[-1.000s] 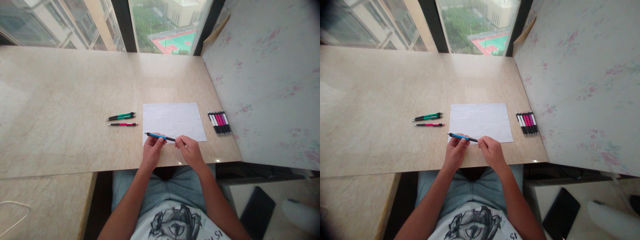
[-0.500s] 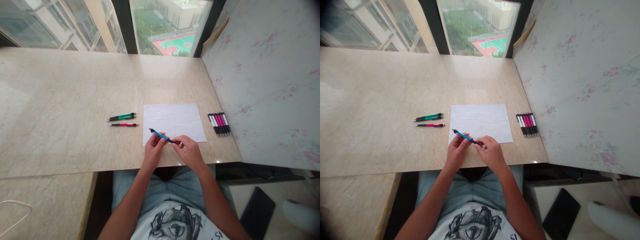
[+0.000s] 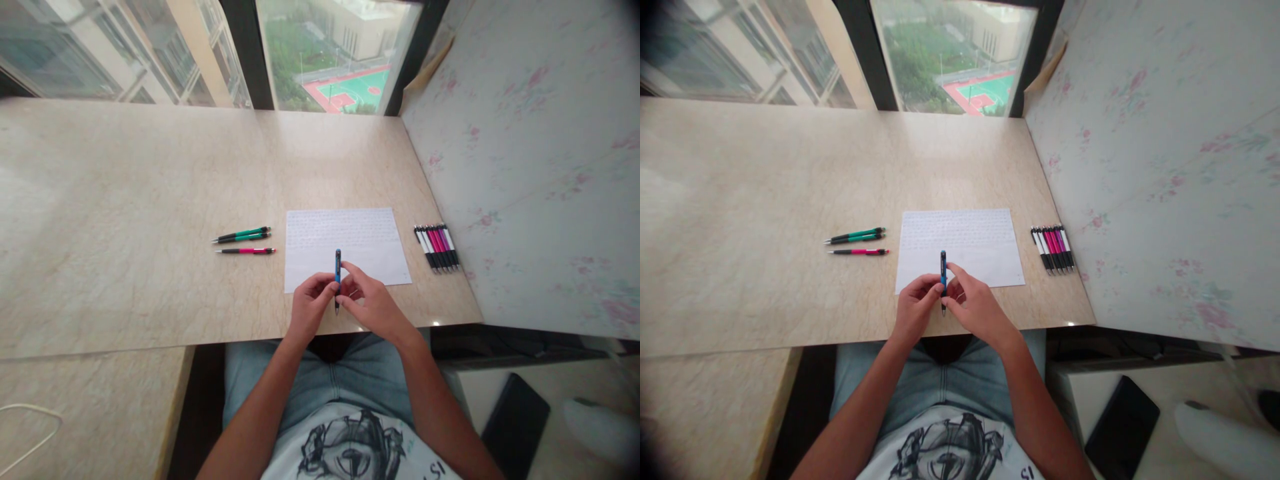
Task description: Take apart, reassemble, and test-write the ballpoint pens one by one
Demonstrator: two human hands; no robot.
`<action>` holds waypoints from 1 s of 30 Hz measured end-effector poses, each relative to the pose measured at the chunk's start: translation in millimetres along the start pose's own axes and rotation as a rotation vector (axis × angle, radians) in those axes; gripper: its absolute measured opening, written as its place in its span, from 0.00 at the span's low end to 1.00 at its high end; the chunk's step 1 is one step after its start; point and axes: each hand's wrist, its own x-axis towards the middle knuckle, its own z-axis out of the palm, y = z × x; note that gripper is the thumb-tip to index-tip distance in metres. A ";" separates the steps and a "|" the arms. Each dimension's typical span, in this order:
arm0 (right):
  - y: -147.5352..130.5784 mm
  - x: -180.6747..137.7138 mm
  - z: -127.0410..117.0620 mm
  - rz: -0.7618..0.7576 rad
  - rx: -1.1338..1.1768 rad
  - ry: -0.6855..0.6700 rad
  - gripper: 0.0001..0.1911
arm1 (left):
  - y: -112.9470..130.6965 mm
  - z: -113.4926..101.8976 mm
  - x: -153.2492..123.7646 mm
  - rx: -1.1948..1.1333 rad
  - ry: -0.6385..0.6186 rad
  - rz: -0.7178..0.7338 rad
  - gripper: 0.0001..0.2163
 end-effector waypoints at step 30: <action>41.9 -2.5 -16.6 0.121 0.550 0.593 0.32 | 3.1 -0.5 -0.2 0.006 0.005 -0.007 0.08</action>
